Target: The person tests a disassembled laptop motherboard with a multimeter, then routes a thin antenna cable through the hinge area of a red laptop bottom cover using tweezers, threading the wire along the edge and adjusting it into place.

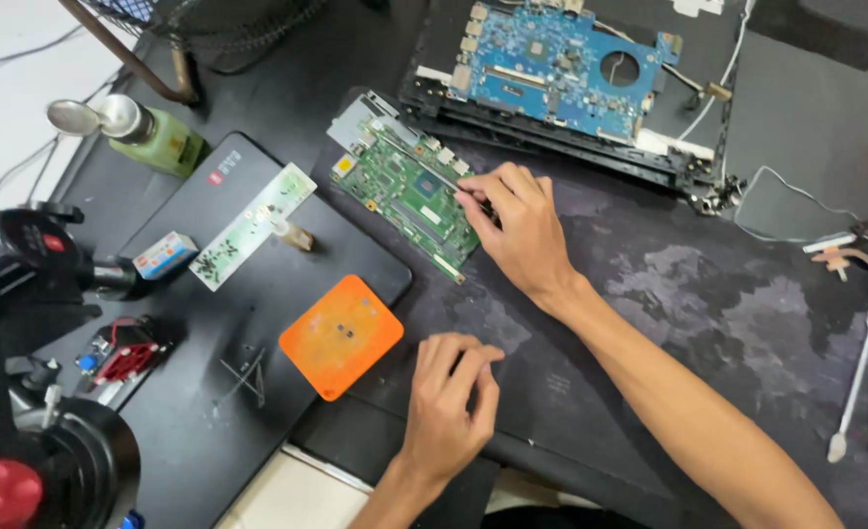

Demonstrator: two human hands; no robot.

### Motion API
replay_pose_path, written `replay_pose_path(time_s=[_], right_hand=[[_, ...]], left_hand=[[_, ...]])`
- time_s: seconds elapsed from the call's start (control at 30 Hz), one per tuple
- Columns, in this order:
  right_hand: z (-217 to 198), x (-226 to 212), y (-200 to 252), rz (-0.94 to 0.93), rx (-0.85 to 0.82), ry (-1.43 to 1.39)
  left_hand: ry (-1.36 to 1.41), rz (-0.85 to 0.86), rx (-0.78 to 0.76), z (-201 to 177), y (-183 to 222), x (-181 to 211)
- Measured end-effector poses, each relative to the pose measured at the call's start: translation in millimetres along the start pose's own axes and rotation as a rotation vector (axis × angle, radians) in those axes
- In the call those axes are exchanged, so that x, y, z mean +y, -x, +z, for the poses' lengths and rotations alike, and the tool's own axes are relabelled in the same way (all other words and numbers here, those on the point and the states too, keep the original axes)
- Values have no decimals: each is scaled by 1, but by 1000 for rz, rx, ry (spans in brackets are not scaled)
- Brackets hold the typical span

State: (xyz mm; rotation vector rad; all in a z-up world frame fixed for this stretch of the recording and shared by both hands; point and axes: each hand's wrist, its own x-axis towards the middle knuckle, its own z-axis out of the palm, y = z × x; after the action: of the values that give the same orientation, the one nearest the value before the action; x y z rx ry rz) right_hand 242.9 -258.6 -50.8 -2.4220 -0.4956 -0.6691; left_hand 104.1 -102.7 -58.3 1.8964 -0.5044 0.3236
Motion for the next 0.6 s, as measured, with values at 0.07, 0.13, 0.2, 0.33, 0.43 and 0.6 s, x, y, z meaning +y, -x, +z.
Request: replay_pose_path(time_s=[0.07,0.13,0.2,0.33,0.43,0.6], right_hand=[[1,0,-3,6,-19,3],[2,-1,-1,29,-38,9],[-2,4,-2,-23,-25,59],[-1,1,1,1,-39,105],[-15,-3,8,48,-24,61],[-81,12,38,-171,-27,117]], left_hand=[[1,-5,6,0,-1,-2],[6,-12,-4,-1,2,-3],[4,-31,-7,1,-1,-2],[9,-27,-35,6,-1,-6],[-26,-30,-34,10,1,-7],[-79,16,40,21,-5,-3]])
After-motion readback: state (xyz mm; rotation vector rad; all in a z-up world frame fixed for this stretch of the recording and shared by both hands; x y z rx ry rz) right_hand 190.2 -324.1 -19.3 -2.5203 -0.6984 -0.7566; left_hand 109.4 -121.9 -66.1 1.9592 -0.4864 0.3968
